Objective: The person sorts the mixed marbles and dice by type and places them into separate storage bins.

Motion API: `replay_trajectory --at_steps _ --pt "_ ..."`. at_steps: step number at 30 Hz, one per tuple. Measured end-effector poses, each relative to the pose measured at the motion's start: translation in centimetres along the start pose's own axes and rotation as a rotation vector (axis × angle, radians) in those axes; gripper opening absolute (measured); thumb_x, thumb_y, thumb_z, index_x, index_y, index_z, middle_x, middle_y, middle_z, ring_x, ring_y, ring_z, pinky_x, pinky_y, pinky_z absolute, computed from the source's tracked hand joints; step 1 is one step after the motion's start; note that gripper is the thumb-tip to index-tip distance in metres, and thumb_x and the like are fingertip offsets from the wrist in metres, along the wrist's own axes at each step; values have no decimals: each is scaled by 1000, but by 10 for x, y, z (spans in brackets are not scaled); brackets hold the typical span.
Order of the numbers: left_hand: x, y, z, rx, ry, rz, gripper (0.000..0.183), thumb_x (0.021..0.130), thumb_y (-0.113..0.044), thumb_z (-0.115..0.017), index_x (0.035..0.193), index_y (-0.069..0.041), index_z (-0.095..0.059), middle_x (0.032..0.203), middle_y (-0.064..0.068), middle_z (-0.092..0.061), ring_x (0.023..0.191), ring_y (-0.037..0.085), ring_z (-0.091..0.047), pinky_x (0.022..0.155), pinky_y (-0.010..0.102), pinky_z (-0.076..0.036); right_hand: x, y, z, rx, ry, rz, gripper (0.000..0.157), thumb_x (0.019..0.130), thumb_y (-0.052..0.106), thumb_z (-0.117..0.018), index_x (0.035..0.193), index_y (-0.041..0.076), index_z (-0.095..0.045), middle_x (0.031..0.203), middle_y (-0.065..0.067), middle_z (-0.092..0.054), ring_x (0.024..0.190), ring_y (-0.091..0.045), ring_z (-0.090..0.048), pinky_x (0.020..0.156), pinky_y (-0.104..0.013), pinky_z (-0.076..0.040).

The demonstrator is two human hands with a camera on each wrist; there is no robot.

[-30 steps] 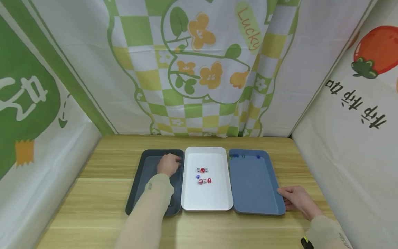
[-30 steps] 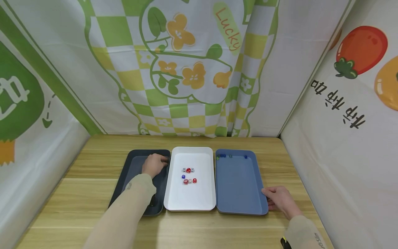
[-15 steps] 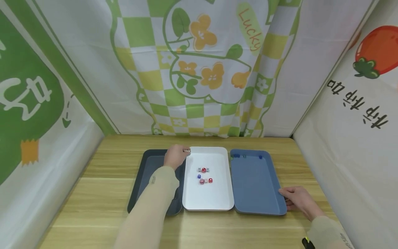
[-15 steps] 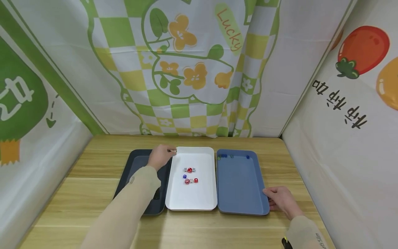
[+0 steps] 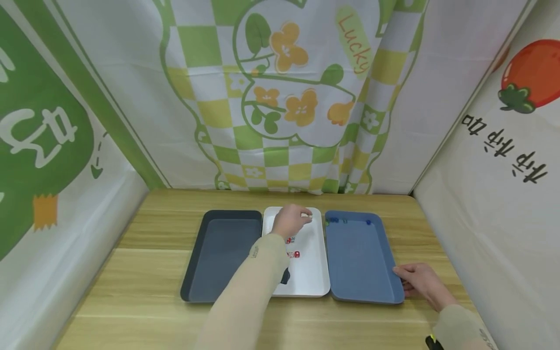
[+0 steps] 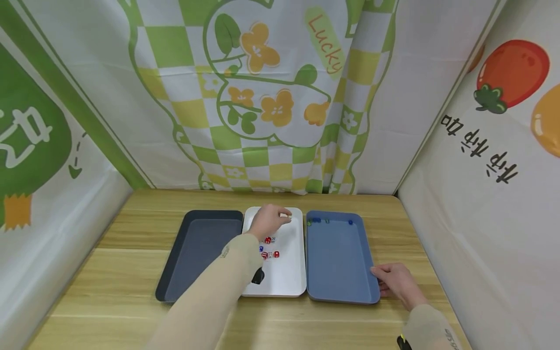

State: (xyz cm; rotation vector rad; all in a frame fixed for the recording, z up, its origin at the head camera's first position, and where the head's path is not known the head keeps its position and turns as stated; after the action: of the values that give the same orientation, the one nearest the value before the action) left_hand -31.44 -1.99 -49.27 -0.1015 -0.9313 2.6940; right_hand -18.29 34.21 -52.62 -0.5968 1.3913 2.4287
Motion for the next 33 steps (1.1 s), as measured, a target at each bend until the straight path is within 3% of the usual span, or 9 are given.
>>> replay_trajectory --at_steps 7,13,17,23,29,33 --pt "6 -28 -35 -51 40 -26 21 96 -23 -73 115 -17 -80 115 -2 -75 107 19 -69 86 34 -56 0 -1 0 11 9 -10 52 105 24 -59 135 -18 -53 91 -10 -72 78 -19 -70 71 -36 -62" --pt "5 -47 -62 -57 68 -46 18 95 -23 -74 111 -20 -81 114 -1 -76 93 12 -69 72 25 -54 -1 0 0 25 3 0 53 104 23 -60 137 -18 -52 91 -9 -73 78 -19 -70 71 -36 -61" --pt "5 -60 -76 20 87 -90 18 96 -27 -72 112 -24 -81 113 -5 -76 83 8 -68 66 22 -51 -1 0 1 22 12 3 54 104 23 -60 137 -18 -51 92 -9 -73 80 -19 -70 72 -37 -62" --pt "-2 -73 -95 152 66 -138 18 95 -32 -73 111 -29 -81 113 -11 -76 106 9 -69 86 26 -56 0 -3 1 14 21 -15 53 105 25 -60 137 -17 -53 92 -9 -73 79 -20 -70 72 -37 -62" --pt "-4 -77 -108 288 81 -154 19 94 -36 -74 111 -32 -80 111 -14 -76 105 8 -69 93 28 -50 1 -4 1 21 14 0 53 105 24 -60 136 -18 -52 92 -10 -74 79 -19 -71 71 -36 -62" --pt "-5 -76 -111 381 78 -168 19 93 -39 -75 110 -34 -80 108 -17 -76 99 5 -69 91 30 -45 1 -3 1 24 15 14 52 105 23 -60 136 -19 -53 92 -10 -74 79 -20 -71 71 -36 -62"
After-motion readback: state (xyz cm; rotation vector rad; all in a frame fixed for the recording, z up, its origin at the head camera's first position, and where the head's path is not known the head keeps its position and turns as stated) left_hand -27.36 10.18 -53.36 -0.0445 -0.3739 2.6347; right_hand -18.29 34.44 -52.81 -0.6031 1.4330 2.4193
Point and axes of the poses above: each hand's wrist, its own x-axis towards the middle knuckle, its own z-axis out of the back of the hand, y = z × x, the point moved 2 cm from there along x, towards the middle knuckle
